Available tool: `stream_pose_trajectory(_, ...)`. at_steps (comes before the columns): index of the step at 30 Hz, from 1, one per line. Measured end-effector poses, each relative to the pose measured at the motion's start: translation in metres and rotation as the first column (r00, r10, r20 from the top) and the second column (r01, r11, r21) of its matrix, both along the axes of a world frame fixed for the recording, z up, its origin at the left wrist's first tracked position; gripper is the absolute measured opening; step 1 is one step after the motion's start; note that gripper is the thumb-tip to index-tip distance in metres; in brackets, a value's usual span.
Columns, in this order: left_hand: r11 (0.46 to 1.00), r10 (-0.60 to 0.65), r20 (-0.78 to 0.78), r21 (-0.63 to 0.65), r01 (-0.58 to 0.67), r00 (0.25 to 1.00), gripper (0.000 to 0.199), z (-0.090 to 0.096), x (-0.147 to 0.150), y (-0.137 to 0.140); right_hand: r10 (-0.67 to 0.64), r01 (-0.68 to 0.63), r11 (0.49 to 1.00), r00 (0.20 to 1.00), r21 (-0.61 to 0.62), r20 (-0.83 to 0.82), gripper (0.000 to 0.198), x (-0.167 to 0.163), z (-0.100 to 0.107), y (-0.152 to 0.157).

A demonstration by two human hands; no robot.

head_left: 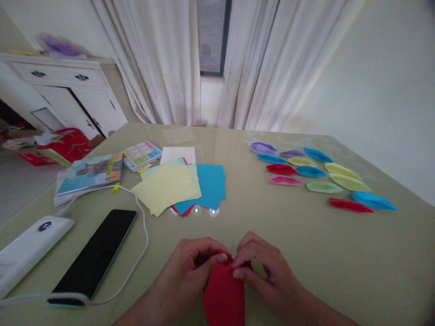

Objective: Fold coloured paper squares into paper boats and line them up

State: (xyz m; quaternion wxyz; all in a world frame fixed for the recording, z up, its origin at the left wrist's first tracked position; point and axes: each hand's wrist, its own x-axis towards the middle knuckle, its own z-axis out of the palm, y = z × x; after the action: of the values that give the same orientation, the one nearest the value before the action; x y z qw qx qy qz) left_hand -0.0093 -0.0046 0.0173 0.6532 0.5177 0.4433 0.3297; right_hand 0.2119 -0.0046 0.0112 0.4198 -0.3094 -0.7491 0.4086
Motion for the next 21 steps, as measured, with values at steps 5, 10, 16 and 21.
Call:
stream_pose_trajectory(5, 0.999, 0.005, 0.070, -0.039, -0.002, 0.998, 0.018, -0.0007, 0.0005, -0.0002, -0.046, 0.047, 0.998, 0.999, -0.033, 0.026, 0.009, -0.0013, 0.0021, -0.0013)
stream_pose_trajectory(10, 0.999, -0.011, 0.079, -0.042, 0.015, 0.997, 0.017, -0.0020, 0.0001, 0.0000, -0.069, 0.071, 0.997, 0.997, -0.031, 0.046, 0.009, -0.0022, 0.0024, -0.0027)
stream_pose_trajectory(16, 0.997, -0.017, 0.104, -0.068, 0.025, 0.994, 0.020, -0.0012, -0.0013, -0.0013, -0.105, 0.105, 0.994, 0.994, -0.005, 0.035, 0.006, -0.0017, -0.0004, -0.0028)
stream_pose_trajectory(21, 0.997, -0.029, 0.118, -0.071, 0.038, 0.993, 0.029, -0.0035, -0.0015, -0.0020, -0.126, 0.127, 0.992, 0.992, -0.027, 0.018, 0.006, -0.0010, -0.0015, -0.0029)
